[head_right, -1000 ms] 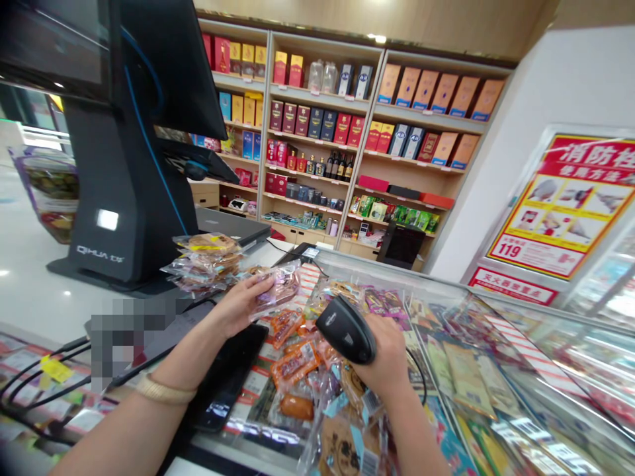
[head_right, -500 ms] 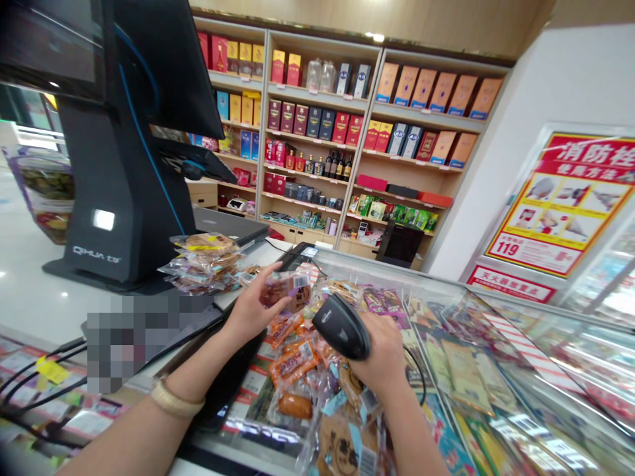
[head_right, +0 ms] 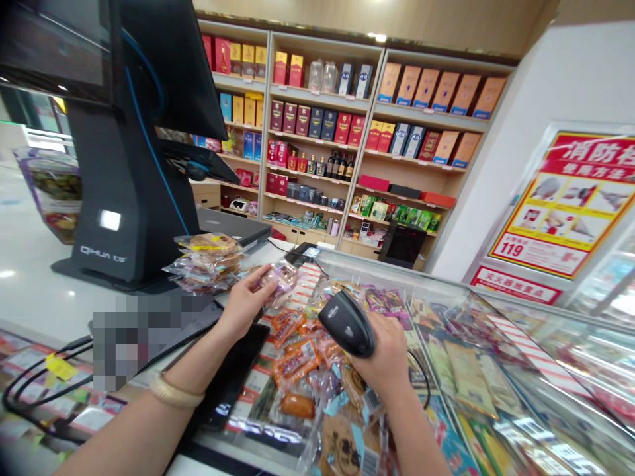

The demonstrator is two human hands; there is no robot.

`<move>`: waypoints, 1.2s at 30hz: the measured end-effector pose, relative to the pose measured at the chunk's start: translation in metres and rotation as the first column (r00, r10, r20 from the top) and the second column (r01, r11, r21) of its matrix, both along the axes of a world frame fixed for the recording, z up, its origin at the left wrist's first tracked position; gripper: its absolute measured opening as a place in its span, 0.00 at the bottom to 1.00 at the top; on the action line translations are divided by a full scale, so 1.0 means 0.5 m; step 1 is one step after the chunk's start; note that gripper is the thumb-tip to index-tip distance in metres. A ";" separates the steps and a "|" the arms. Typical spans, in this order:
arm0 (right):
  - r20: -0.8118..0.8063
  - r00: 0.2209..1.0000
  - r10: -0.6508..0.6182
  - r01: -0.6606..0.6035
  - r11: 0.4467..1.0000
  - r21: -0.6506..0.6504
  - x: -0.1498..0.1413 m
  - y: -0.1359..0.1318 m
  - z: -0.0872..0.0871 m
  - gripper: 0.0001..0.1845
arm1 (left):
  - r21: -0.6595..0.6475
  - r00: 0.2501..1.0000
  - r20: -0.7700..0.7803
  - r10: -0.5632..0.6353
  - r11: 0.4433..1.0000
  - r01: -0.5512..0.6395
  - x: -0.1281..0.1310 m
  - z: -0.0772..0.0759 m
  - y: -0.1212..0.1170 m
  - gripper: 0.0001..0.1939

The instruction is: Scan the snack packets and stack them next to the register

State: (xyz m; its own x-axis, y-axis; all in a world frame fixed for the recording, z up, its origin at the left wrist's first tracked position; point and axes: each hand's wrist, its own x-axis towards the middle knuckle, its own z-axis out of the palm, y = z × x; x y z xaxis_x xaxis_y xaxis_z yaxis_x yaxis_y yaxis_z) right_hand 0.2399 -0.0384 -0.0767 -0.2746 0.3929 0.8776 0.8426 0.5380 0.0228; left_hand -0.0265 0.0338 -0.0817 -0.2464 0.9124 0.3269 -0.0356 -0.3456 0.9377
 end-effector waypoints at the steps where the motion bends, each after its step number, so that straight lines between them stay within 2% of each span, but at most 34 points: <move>1: 0.001 1.000 0.002 -0.002 1.000 -0.003 0.000 0.000 0.000 0.21 | -0.004 0.998 0.063 -0.001 1.000 0.001 -0.004 0.000 0.004 0.38; 3: -0.001 1.000 0.006 -0.006 1.000 0.003 0.001 0.000 0.000 0.21 | -0.004 0.996 0.084 0.017 1.000 -0.016 -0.015 0.000 0.012 0.44; 4: -0.004 1.000 0.008 -0.008 1.000 0.008 0.001 0.000 0.000 0.21 | -0.014 0.998 0.032 0.052 0.999 -0.052 -0.022 -0.002 0.017 0.44; 6: -0.006 1.000 0.012 -0.012 1.000 0.014 0.002 0.000 -0.001 0.20 | -0.030 0.971 -0.176 0.163 0.985 -0.170 -0.038 -0.006 0.024 0.38; 9: 0.000 1.000 0.025 -0.025 0.999 0.020 0.003 0.000 -0.001 0.19 | -0.016 0.821 -0.502 0.272 0.946 -0.324 -0.060 -0.009 0.028 0.28; 11: 0.000 1.000 0.030 -0.030 0.999 0.030 0.003 0.000 -0.001 0.19 | -0.012 0.736 -0.611 0.291 0.926 -0.376 -0.069 -0.009 0.027 0.25; 16: -0.009 1.000 0.022 -0.022 0.999 0.037 0.003 0.001 -0.003 0.15 | 0.010 0.606 -0.721 0.335 0.880 -0.475 -0.074 0.001 0.016 0.24; 18: -0.018 1.000 -0.002 0.002 1.000 0.031 0.006 0.003 -0.006 0.14 | 0.008 0.596 -0.721 0.355 0.863 -0.504 -0.069 0.006 0.009 0.25; 20: -0.040 0.999 -0.027 0.029 0.998 0.047 0.013 0.006 -0.009 0.13 | 0.063 0.612 -0.682 0.401 0.866 -0.496 -0.060 0.009 0.003 0.24; 22: -0.076 0.996 -0.041 0.047 0.995 0.084 0.020 0.008 -0.012 0.12 | 0.169 0.654 -0.628 0.421 0.894 -0.414 -0.047 0.008 -0.002 0.21; 24: -0.117 0.992 -0.053 0.067 0.991 0.119 0.025 0.010 -0.012 0.11 | 0.261 0.711 -0.593 0.379 0.925 -0.276 -0.031 0.003 -0.007 0.18; 26: -0.152 0.985 -0.080 0.100 0.986 0.131 0.029 0.010 -0.010 0.07 | 0.295 0.750 -0.599 0.281 0.948 -0.119 -0.013 -0.002 -0.014 0.16; 28: -0.183 0.977 -0.107 0.131 0.983 0.130 0.031 0.009 -0.008 0.06 | 0.296 0.758 -0.632 0.163 0.954 0.041 0.007 -0.004 -0.025 0.15; 31: -0.212 0.972 -0.100 0.130 0.982 0.136 0.036 0.009 -0.007 0.07 | 0.287 0.711 -0.703 0.016 0.921 0.264 0.039 -0.004 -0.052 0.13; 34: -0.214 0.973 -0.092 0.123 0.983 0.136 0.043 0.012 -0.010 0.09 | 0.241 0.618 -0.777 -0.119 0.851 0.466 0.071 -0.002 -0.082 0.15; 36: -0.211 0.971 -0.115 0.143 0.982 0.121 0.047 0.015 -0.012 0.08 | 0.197 0.548 -0.817 -0.183 0.804 0.561 0.090 -0.003 -0.100 0.19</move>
State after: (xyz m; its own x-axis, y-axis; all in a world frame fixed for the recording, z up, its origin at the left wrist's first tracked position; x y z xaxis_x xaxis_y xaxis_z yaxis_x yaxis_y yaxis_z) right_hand 0.2631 -0.0307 -0.0828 -0.0405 0.2875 0.9569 0.8991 0.4282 -0.0906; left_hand 0.0185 -0.0160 -0.0831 0.5801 0.5933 0.5581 0.3684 -0.8022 0.4699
